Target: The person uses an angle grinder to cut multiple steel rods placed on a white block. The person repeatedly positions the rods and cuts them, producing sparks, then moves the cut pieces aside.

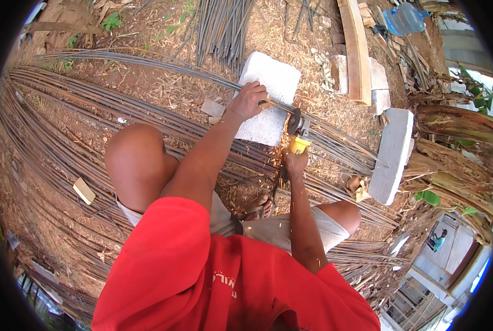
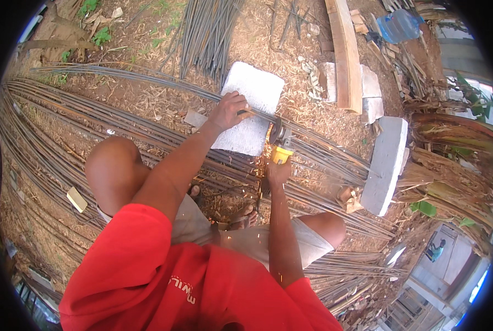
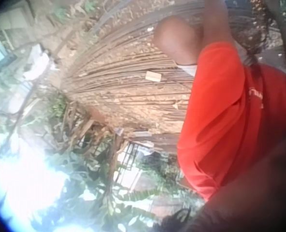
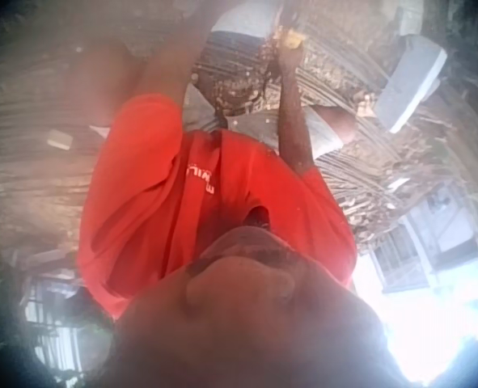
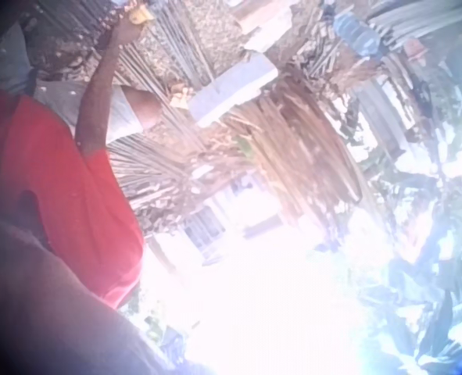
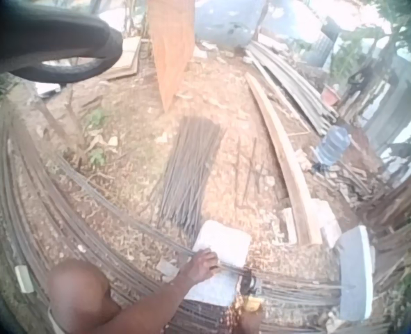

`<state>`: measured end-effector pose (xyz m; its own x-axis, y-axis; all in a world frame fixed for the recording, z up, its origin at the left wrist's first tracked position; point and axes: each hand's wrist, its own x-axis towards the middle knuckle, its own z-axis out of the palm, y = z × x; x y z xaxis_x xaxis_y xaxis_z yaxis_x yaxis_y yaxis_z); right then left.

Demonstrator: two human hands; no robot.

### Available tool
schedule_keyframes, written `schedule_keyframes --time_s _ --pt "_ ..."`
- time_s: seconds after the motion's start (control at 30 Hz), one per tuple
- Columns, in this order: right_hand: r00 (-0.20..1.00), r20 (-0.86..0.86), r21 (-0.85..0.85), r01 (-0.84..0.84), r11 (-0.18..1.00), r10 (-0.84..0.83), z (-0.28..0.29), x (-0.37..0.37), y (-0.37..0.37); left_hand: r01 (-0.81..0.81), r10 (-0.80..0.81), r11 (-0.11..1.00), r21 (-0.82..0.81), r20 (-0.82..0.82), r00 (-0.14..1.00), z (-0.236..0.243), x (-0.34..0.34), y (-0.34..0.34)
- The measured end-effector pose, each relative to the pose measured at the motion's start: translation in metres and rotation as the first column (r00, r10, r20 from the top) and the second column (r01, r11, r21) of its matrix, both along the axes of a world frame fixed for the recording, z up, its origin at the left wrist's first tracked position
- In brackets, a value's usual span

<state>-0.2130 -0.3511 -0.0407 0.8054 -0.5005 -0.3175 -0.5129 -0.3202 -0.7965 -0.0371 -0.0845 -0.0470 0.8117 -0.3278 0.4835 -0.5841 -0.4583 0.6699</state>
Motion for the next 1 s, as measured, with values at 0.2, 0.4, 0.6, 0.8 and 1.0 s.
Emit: schedule_keyframes --time_s 0.2,0.4,0.6,0.8,1.0 --pt "0.988 0.154 -0.030 -0.023 0.999 0.027 -0.005 0.007 0.002 0.000 -0.001 1.000 0.014 0.004 1.000 0.000 0.001 -0.001" --pt "0.999 0.028 -0.113 -0.022 0.993 0.025 -0.022 0.005 -0.011 0.004 -0.004 1.000 0.024 -0.003 1.000 0.003 0.000 0.001" --pt "0.945 0.325 0.166 -0.104 0.981 0.045 -0.018 0.002 -0.008 0.003 -0.002 0.999 0.032 -0.008 1.000 0.004 0.000 0.001" --pt "0.998 0.063 0.044 0.006 0.999 -0.009 -0.009 0.004 -0.003 -0.011 0.011 1.000 0.024 -0.007 1.000 0.004 0.000 -0.001" --pt "0.998 0.020 -0.124 -0.055 0.991 0.058 -0.008 0.004 -0.010 -0.019 0.019 0.999 0.032 -0.004 1.000 0.004 -0.001 0.000"
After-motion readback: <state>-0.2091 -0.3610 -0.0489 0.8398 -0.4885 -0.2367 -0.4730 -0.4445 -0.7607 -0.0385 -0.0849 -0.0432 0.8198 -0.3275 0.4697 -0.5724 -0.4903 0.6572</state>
